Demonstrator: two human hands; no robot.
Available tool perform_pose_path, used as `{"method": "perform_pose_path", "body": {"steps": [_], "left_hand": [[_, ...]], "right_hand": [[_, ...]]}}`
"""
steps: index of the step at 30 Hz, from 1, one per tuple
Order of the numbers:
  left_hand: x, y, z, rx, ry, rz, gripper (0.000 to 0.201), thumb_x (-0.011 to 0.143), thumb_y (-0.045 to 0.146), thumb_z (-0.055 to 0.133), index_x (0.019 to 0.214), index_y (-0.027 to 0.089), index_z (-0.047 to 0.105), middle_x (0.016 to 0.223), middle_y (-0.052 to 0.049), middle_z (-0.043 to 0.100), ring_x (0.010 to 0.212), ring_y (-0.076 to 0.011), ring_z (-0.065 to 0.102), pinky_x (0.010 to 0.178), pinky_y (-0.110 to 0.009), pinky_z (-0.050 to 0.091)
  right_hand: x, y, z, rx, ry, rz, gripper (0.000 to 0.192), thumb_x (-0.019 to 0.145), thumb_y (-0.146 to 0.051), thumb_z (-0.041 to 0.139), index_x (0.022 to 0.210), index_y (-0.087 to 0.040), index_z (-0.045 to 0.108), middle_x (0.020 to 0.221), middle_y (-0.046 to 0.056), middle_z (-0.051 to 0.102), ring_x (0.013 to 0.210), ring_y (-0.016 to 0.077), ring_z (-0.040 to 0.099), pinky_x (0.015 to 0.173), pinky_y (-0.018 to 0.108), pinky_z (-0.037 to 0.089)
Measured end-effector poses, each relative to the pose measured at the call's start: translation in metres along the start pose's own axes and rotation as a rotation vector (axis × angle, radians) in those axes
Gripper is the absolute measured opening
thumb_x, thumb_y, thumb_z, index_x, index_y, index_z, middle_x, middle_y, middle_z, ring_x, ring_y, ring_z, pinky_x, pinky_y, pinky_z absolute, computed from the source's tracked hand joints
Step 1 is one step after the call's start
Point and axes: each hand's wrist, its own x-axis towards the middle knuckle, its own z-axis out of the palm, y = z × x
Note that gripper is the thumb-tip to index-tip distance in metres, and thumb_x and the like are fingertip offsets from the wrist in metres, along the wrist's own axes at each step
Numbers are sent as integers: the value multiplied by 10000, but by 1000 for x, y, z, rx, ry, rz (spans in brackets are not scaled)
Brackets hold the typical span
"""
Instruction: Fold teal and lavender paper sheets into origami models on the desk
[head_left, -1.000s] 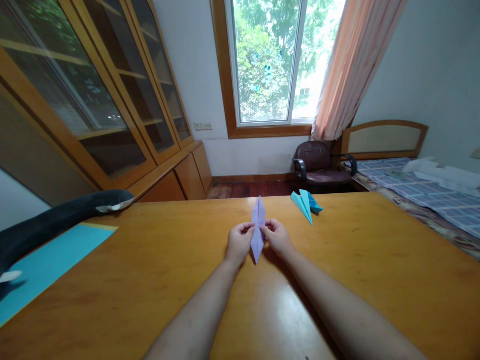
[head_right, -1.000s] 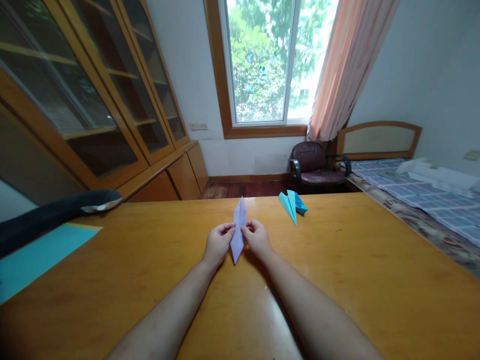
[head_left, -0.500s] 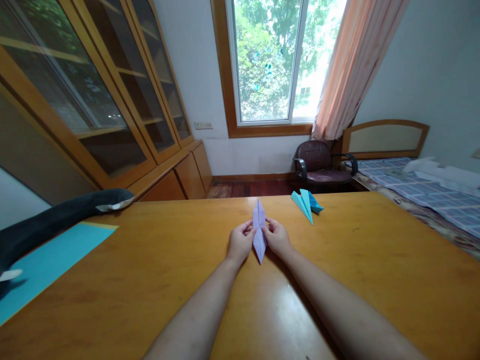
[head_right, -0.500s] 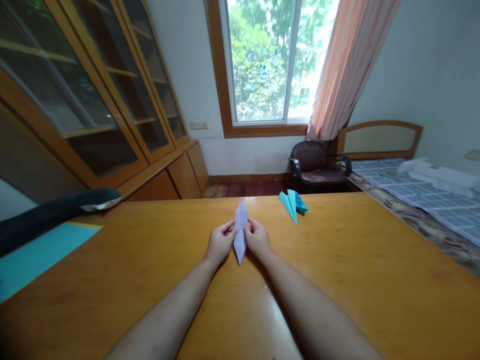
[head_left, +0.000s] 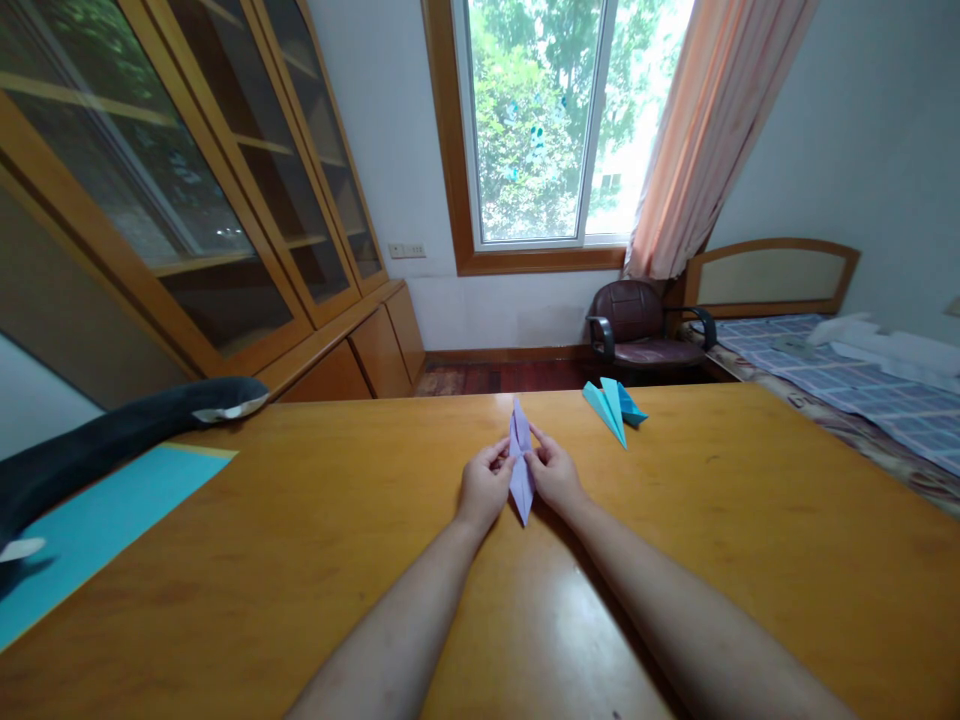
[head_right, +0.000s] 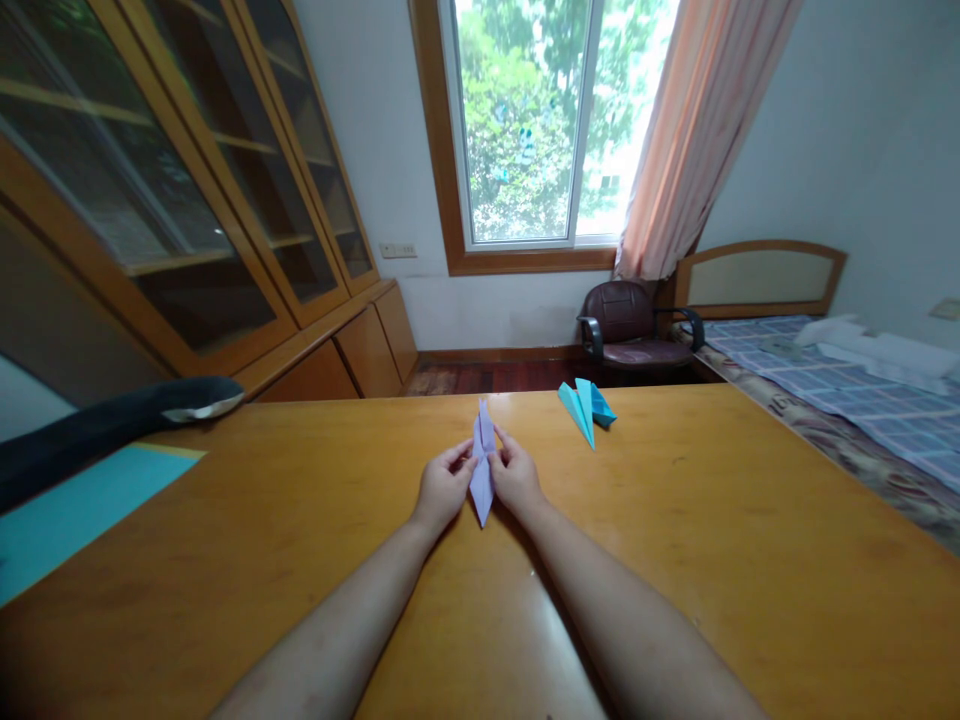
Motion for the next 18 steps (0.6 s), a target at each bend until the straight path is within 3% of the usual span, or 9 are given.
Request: {"method": "perform_pose_path", "body": {"steps": [6,10,13,18], "left_hand": [[0,-4,-1,128,10,92,354,740,205,647,1090,166,684,984,-80,705,749,-148,636,699,-248,519],[0,-3,1,62,-4,20,327,735,222,647,1051,144,679,942,-84,705,711,-147,632,661,-249,514],[1,-1,2,49,-13,-48,224,735,248,636,917,123,680,837,-78,699,680,-153,622,635,-252,499],[2,3,-2,268,-21,71,195,756,311,600,659,146,634,675,-30,618,643,-143,549,633,-248,431]], "right_hand": [[0,-1,0,-29,14,-24,610,750,-292,530,1341,-149,483,569,-72,427,486,93,384,454,199,340],[-1,-4,0,-34,9,-25,606,754,-284,514,1344,-150,477,571,-72,432,481,92,388,459,201,343],[-1,-5,-1,-29,16,-55,566,757,-293,509,1304,-146,509,582,-66,457,501,102,422,480,210,366],[-1,-1,0,0,39,-79,351,753,-329,539,1055,-166,611,612,-45,525,536,122,481,510,231,398]]}}
